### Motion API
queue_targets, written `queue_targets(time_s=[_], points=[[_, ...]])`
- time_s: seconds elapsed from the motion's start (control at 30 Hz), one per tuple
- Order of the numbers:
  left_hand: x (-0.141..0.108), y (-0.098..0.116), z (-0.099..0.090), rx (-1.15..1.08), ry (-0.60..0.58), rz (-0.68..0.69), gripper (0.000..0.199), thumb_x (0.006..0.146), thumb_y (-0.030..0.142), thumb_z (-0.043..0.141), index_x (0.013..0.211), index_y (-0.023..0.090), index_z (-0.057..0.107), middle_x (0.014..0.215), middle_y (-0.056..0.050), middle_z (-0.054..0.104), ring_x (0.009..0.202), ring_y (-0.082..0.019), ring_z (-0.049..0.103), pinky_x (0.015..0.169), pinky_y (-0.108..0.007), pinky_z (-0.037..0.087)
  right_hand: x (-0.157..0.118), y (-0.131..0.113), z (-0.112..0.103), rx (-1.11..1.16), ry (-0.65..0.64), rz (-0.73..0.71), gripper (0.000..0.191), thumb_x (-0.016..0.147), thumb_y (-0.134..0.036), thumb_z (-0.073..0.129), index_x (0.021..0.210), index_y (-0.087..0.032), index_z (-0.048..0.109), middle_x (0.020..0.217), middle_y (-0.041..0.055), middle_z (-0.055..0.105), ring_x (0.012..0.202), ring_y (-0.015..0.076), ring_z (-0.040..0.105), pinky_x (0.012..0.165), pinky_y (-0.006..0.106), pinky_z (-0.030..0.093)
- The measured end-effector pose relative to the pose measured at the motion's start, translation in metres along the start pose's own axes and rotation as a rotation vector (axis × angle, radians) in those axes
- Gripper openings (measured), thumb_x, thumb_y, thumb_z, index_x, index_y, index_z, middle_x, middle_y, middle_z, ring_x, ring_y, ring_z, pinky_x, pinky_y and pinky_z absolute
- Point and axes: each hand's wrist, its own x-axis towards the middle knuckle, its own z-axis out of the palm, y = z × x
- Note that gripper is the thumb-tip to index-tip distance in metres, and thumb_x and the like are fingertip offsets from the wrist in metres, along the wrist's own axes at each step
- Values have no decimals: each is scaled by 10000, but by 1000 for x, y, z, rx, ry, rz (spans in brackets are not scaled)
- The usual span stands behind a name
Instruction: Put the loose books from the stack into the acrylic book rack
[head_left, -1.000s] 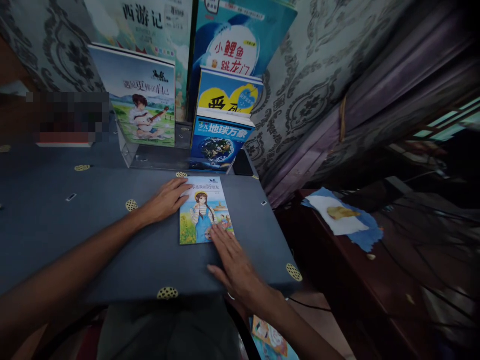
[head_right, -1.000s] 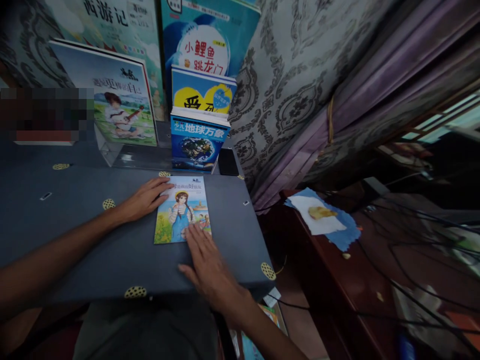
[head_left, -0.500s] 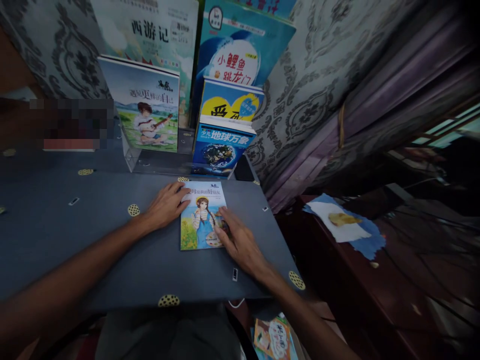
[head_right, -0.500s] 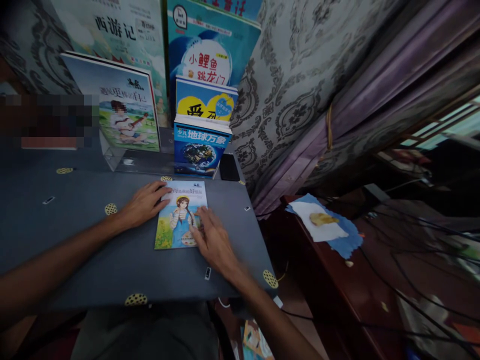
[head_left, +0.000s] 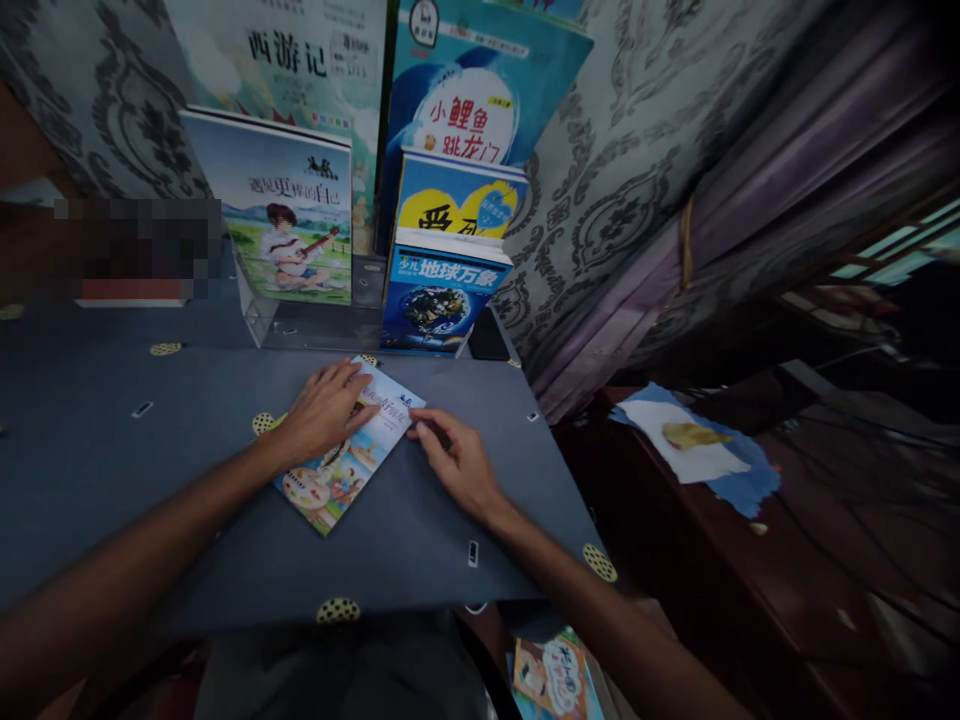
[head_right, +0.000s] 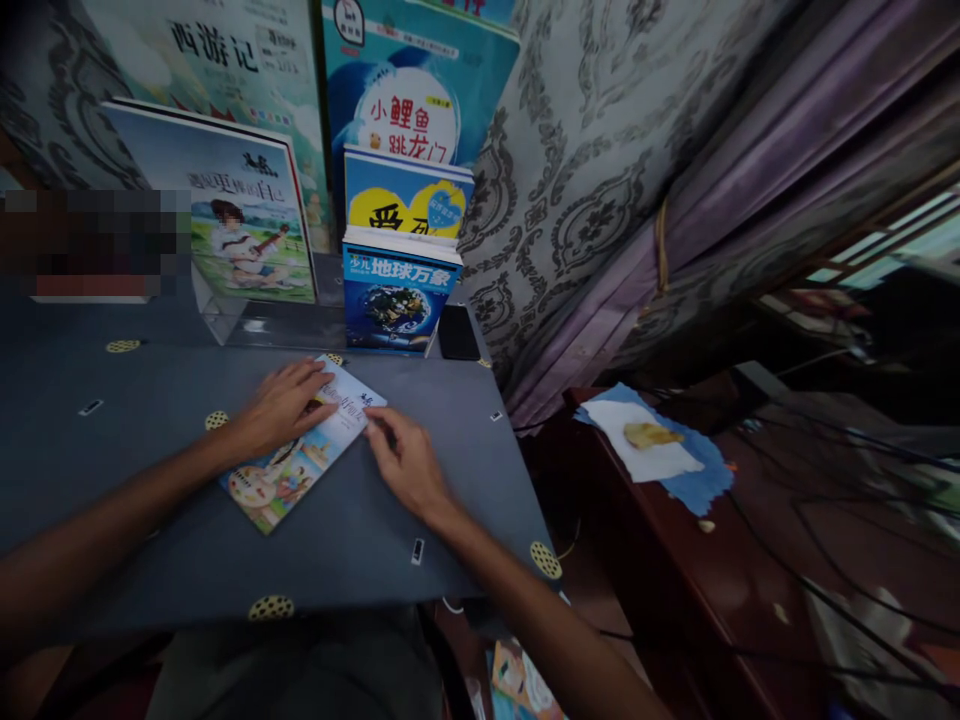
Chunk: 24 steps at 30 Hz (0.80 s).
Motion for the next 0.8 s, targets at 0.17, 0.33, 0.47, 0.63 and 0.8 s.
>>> queue_targets(time_s=[0.17, 0.33, 0.47, 0.63, 0.8], points=[[-7, 19, 3, 5, -6, 69, 524, 986, 494, 457, 1360, 137, 539, 1475, -185, 518, 1414, -352, 406, 1152, -567, 324, 32, 23, -3, -166, 95, -59, 301, 931, -220, 478, 1128, -218, 706, 1057, 70, 746, 953, 239, 663, 858, 389, 529], [-11, 31, 5, 35, -35, 78, 611, 958, 561, 498, 1398, 137, 508, 1496, -181, 501, 1448, -362, 360, 1175, -596, 266, 41, 34, -1, -171, 111, -77, 308, 935, -218, 463, 1119, -197, 709, 962, 74, 745, 916, 229, 658, 860, 380, 522], [-11, 34, 4, 38, -44, 61, 648, 929, 600, 526, 1399, 154, 511, 1497, -179, 501, 1452, -373, 352, 1176, -602, 250, 37, 34, -3, -170, 109, -74, 307, 937, -226, 465, 1126, -210, 707, 948, 67, 738, 851, 218, 652, 798, 360, 525], [-12, 44, -2, 82, -105, 13, 677, 887, 569, 606, 1386, 119, 522, 1492, -216, 499, 1427, -411, 382, 1155, -603, 286, 35, 33, -4, -177, 117, -62, 305, 930, -243, 479, 1119, -201, 714, 928, 72, 727, 803, 215, 640, 767, 358, 526], [-15, 65, -14, 195, -124, 8, 409, 943, 408, 552, 1231, 126, 616, 1322, -204, 629, 1260, -375, 550, 985, -485, 484, 35, 34, -4, -158, 122, -37, 295, 928, -258, 492, 1115, -219, 717, 911, 61, 734, 793, 212, 646, 735, 346, 519]])
